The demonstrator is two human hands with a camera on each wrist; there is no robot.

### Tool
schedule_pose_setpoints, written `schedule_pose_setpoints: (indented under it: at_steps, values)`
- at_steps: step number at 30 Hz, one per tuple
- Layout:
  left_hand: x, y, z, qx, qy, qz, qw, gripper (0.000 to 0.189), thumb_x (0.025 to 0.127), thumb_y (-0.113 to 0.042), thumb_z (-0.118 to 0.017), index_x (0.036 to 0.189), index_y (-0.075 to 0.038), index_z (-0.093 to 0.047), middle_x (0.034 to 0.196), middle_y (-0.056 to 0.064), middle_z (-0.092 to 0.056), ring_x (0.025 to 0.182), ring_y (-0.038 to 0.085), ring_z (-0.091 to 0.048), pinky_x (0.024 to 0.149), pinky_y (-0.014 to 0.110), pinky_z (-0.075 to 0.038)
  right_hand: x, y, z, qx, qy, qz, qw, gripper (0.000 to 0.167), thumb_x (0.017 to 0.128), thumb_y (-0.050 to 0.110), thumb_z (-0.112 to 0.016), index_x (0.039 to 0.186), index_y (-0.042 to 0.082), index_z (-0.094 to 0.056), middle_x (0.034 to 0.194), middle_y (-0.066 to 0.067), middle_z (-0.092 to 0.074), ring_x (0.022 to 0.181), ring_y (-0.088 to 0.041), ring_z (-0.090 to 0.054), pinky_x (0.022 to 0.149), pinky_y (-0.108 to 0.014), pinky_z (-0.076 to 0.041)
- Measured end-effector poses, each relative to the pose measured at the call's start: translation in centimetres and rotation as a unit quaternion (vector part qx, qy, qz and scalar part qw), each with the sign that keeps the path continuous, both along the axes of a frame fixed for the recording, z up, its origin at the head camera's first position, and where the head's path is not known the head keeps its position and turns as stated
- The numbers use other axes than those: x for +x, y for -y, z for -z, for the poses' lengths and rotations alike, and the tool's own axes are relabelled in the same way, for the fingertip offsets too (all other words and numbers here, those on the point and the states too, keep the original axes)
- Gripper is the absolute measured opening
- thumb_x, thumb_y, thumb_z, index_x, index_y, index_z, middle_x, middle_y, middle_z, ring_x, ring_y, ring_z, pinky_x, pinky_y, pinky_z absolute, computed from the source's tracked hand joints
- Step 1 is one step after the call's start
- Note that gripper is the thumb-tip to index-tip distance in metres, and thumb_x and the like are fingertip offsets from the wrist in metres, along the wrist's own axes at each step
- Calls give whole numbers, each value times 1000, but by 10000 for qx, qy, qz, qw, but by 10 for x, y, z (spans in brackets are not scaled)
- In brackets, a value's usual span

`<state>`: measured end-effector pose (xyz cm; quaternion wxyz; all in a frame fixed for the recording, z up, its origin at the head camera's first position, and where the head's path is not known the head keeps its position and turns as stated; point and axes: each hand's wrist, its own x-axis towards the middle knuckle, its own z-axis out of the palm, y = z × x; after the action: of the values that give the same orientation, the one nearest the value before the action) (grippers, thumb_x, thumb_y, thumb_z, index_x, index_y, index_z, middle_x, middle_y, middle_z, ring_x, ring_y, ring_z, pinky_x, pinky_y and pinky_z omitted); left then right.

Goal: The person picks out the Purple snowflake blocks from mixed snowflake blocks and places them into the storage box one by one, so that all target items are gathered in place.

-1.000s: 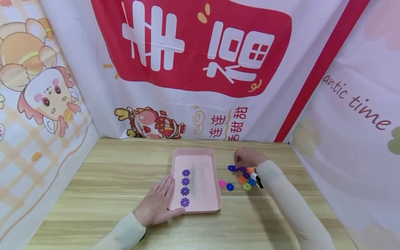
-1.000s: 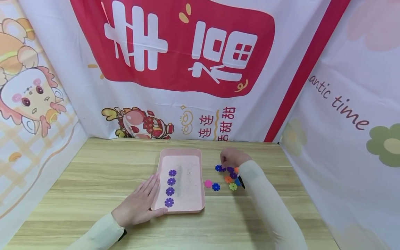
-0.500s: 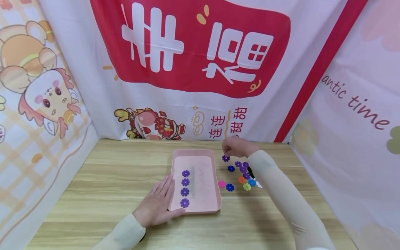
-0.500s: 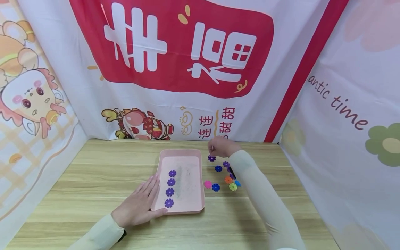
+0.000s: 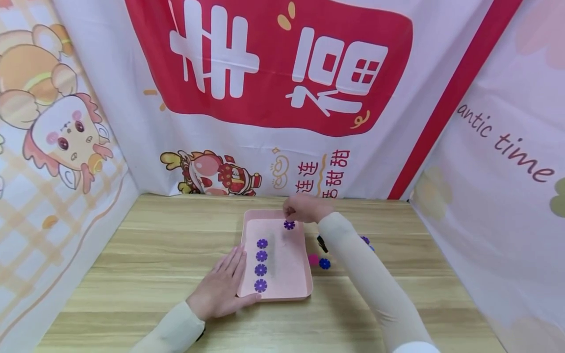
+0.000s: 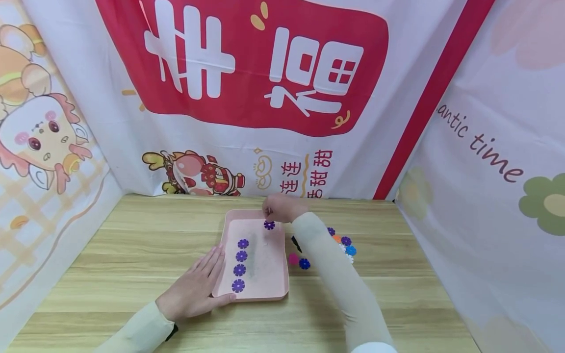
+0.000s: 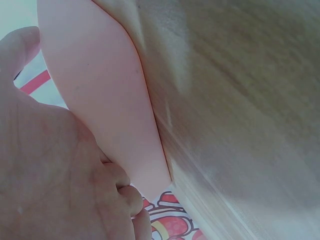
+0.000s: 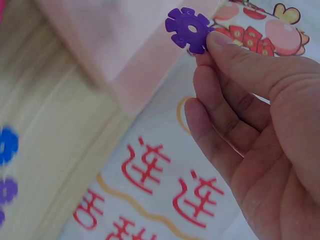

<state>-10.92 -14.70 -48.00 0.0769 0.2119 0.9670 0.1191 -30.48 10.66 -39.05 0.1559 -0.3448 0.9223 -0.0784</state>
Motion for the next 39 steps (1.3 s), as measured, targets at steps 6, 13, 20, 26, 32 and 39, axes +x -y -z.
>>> schedule_pose_setpoints:
  at_steps: [6,13,20,26,32,39]
  values:
    - [0,1,0,6,-16,3,10000,112,96,-78,-52,165,5,-23,177,24,-11,164,43,-17,133,59,-23,-6,26,18,-336,85,-57,9994,10,102,17,-72,93,11,-74,94,-5,-75,77,-12,-59,72,-25,-53]
    - [-1,1,2,-20,-31,12,10000,111,97,-78,-51,165,5,-23,177,24,-11,164,42,-17,133,58,-23,-18,45,42,-872,265,182,9957,13,102,21,-72,95,11,-76,96,-10,-77,75,-10,-59,68,-22,-51]
    - [0,2,1,-26,-117,4,9999,110,97,-76,-52,164,6,-25,176,25,-13,164,43,-19,133,58,-23,-17,57,69,-1318,520,779,9868,14,104,19,-70,95,14,-79,93,0,-74,82,-11,-61,77,-24,-54]
    - [-1,-1,4,-53,-241,79,9997,110,97,-76,-52,164,7,-26,176,25,-15,163,43,-20,133,57,-24,-15,56,84,-942,522,1240,9864,18,104,32,-70,92,22,-79,90,6,-74,81,-10,-63,82,-30,-52]
    - [0,-3,5,-77,-321,142,9994,110,97,-77,-51,163,8,-28,175,26,-16,163,43,-21,133,57,-25,-14,55,89,-928,503,1393,9846,17,103,31,-71,92,22,-80,88,6,-76,79,-10,-65,81,-29,-55]
    - [0,-1,3,-74,-292,76,9995,110,96,-77,-52,163,7,-29,175,26,-16,163,43,-21,133,57,-25,-13,55,83,-959,510,1539,9821,12,103,28,-71,101,21,-80,94,6,-74,86,-10,-65,85,-30,-57]
